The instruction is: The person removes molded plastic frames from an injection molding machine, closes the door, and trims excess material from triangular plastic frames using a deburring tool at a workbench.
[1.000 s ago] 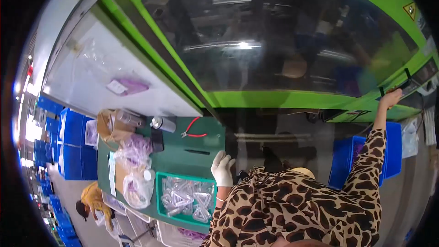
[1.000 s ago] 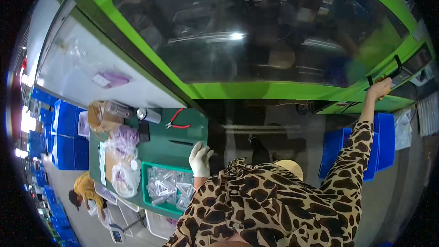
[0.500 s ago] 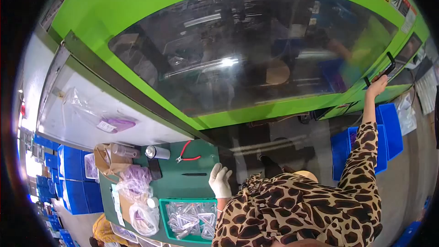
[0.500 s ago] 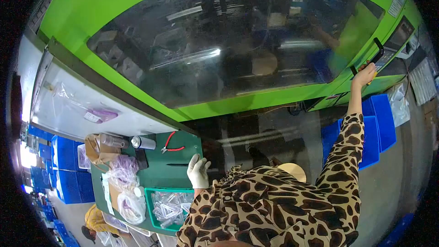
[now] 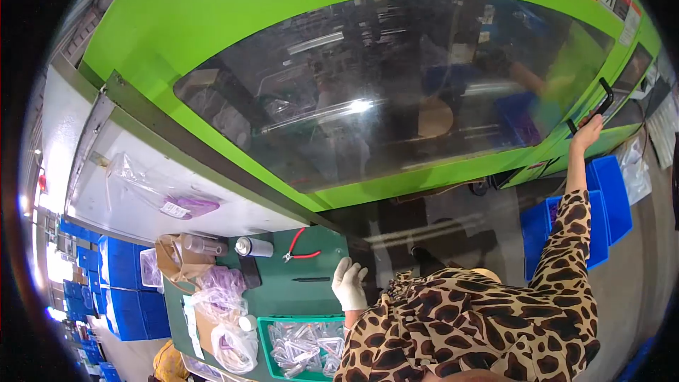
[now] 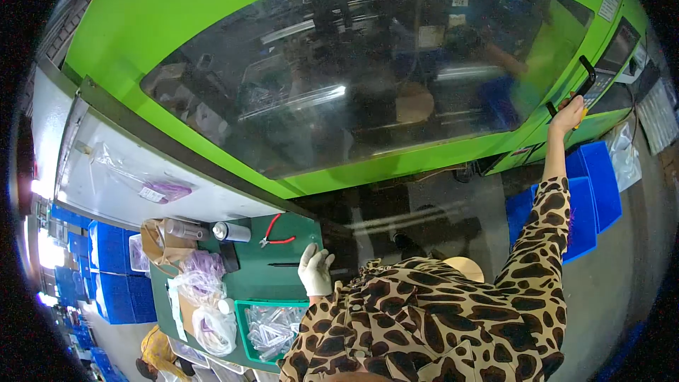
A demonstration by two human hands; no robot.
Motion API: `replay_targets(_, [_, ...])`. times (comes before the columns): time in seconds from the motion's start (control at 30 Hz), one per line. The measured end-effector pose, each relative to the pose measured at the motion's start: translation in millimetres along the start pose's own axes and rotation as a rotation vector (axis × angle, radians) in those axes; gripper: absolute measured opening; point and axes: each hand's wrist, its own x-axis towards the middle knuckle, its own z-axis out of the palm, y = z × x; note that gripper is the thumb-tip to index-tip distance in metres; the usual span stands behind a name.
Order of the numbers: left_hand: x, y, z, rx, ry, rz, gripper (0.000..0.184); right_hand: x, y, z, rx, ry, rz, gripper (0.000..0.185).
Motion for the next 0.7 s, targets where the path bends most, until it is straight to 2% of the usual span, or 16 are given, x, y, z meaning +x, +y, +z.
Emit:
replay_targets(0.2, [6,3,0,-0.013,0.012,0.014,0.043,-5,-5,0,0.098,-0.098,0.044,0.038])
replay_targets(0.6, [12,7,-3,-0.027,0.019,0.031,0.044,-4,-10,4,0.133,-0.052,0.070,0.036])
replay_targets(0.7, [15,9,-2,-0.036,0.001,0.023,0.044,-4,-7,1,0.061,-0.051,0.031,0.038])
